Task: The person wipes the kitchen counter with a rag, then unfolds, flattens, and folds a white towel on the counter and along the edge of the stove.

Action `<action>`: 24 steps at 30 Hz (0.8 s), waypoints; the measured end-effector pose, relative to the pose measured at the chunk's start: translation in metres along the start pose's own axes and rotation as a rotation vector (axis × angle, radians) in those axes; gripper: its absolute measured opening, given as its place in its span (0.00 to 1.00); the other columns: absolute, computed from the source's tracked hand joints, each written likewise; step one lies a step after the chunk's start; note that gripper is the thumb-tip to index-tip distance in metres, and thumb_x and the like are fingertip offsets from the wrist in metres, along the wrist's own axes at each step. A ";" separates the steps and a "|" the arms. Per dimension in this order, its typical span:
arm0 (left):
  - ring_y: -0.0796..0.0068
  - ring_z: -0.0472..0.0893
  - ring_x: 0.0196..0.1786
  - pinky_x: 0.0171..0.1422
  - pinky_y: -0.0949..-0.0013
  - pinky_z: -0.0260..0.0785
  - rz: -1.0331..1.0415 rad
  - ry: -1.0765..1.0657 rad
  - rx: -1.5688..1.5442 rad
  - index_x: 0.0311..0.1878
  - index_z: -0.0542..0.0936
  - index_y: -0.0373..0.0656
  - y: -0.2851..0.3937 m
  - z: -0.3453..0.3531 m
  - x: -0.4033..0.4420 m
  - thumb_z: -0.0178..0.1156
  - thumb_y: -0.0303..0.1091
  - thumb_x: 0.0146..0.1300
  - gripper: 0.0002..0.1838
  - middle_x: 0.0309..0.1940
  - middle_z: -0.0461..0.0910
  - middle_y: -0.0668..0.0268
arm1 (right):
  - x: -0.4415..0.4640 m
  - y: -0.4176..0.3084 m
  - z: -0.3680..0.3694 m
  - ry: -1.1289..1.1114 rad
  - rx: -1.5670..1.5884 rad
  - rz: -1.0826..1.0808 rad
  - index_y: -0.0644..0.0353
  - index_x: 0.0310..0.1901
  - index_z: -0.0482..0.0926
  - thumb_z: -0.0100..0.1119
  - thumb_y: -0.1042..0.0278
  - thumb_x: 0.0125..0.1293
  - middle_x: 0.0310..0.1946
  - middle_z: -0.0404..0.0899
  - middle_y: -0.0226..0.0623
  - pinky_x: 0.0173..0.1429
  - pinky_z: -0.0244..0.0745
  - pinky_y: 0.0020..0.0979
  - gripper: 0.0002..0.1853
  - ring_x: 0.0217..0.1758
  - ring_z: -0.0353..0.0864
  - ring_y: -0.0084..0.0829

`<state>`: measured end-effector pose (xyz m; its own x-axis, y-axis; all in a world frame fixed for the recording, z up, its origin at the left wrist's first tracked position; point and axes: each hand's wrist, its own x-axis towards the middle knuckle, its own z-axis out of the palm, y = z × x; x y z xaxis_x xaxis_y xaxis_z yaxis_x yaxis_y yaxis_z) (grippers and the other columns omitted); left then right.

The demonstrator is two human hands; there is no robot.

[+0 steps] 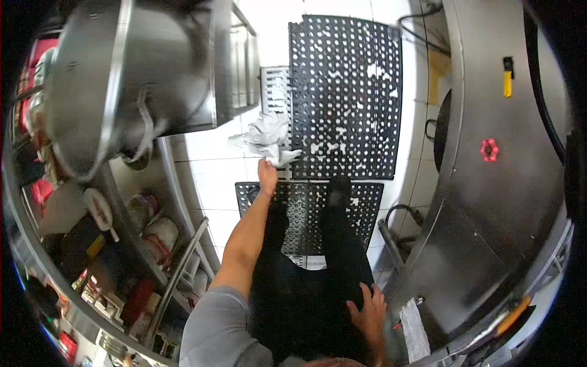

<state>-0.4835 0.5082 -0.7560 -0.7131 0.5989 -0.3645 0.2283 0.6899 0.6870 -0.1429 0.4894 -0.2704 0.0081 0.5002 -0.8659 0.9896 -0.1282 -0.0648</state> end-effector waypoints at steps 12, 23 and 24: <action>0.85 0.73 0.36 0.43 0.75 0.69 0.071 -0.699 -0.439 0.50 0.79 0.37 0.355 -0.377 -0.143 0.50 0.27 0.73 0.10 0.34 0.78 0.72 | -0.019 -0.260 -0.171 0.254 0.247 -1.203 0.62 0.68 0.71 0.69 0.71 0.60 0.65 0.73 0.52 0.72 0.65 0.49 0.33 0.67 0.73 0.53; 0.62 0.81 0.32 0.38 0.62 0.73 0.516 -0.408 -0.155 0.53 0.77 0.42 0.532 -0.602 -0.268 0.76 0.31 0.56 0.24 0.29 0.79 0.60 | -0.238 -0.292 -0.232 0.081 0.544 -1.515 0.66 0.42 0.80 0.56 0.73 0.72 0.31 0.78 0.37 0.42 0.73 0.32 0.06 0.35 0.79 0.33; 0.58 0.80 0.30 0.37 0.61 0.72 0.662 -0.304 -0.157 0.52 0.79 0.43 0.515 -0.589 -0.269 0.79 0.33 0.51 0.25 0.27 0.78 0.59 | -0.253 -0.286 -0.231 0.033 0.566 -1.405 0.66 0.42 0.80 0.53 0.74 0.73 0.31 0.77 0.36 0.42 0.73 0.31 0.06 0.36 0.78 0.31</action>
<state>-0.5643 0.4632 0.0663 -0.2395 0.9708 0.0148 0.4328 0.0931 0.8966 -0.3954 0.5971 0.0817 -0.8570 0.5105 0.0705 0.0121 0.1567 -0.9876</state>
